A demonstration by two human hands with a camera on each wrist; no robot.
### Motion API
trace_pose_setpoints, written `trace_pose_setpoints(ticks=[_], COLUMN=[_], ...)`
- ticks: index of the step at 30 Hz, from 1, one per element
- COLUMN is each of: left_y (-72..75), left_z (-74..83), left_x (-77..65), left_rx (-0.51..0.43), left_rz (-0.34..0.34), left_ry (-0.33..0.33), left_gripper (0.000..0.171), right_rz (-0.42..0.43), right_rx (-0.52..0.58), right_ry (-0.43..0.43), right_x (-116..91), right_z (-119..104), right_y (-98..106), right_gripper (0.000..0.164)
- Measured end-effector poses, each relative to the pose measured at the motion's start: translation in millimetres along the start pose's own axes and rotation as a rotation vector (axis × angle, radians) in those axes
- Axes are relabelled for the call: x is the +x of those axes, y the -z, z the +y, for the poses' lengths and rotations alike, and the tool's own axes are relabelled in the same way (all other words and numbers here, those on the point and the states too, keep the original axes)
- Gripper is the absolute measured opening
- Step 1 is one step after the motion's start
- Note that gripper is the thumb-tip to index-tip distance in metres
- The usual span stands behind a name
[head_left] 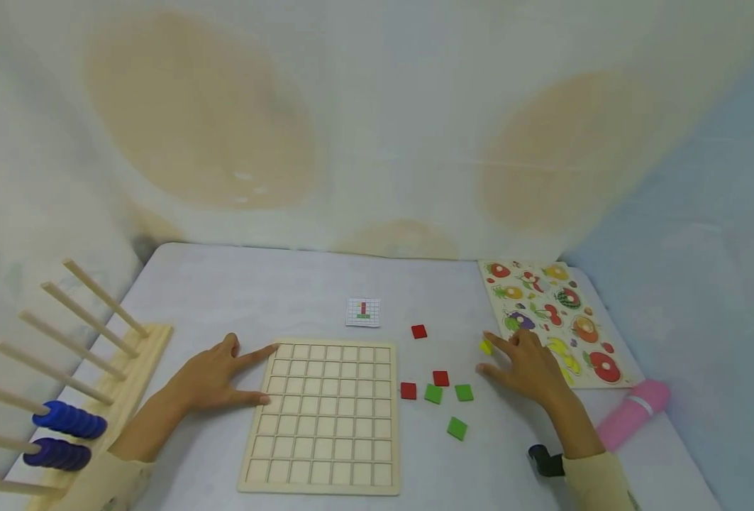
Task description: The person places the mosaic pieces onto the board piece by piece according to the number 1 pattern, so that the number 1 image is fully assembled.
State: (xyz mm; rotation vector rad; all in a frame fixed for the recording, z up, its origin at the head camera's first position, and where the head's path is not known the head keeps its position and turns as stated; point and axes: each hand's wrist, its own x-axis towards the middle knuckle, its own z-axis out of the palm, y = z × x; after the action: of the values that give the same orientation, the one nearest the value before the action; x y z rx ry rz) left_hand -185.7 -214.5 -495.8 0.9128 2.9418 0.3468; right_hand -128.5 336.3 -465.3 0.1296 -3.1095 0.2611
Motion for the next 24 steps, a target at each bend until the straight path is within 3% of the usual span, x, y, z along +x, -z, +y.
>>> trace_pose_setpoints(ticks=[11,20,24], left_y=[0.3,3.5,1.9], left_z=[-0.5,0.9,1.1], left_x=[-2.0,-2.5,-2.4], left_rx=[-0.003,-0.008,-0.026], left_rz=[-0.003,0.011,-0.006], left_ry=[0.001,-0.006,0.004], left_gripper=[0.086,0.085,0.085], right_rz=[0.016,0.075,0.072], right_rx=[-0.022,-0.017,-0.039], right_ry=[-0.012,0.123,0.180], right_x=[-4,-14,-10], right_z=[-15,-26,-20], right_y=[8,16,15], right_gripper=[0.047,0.028,0.041])
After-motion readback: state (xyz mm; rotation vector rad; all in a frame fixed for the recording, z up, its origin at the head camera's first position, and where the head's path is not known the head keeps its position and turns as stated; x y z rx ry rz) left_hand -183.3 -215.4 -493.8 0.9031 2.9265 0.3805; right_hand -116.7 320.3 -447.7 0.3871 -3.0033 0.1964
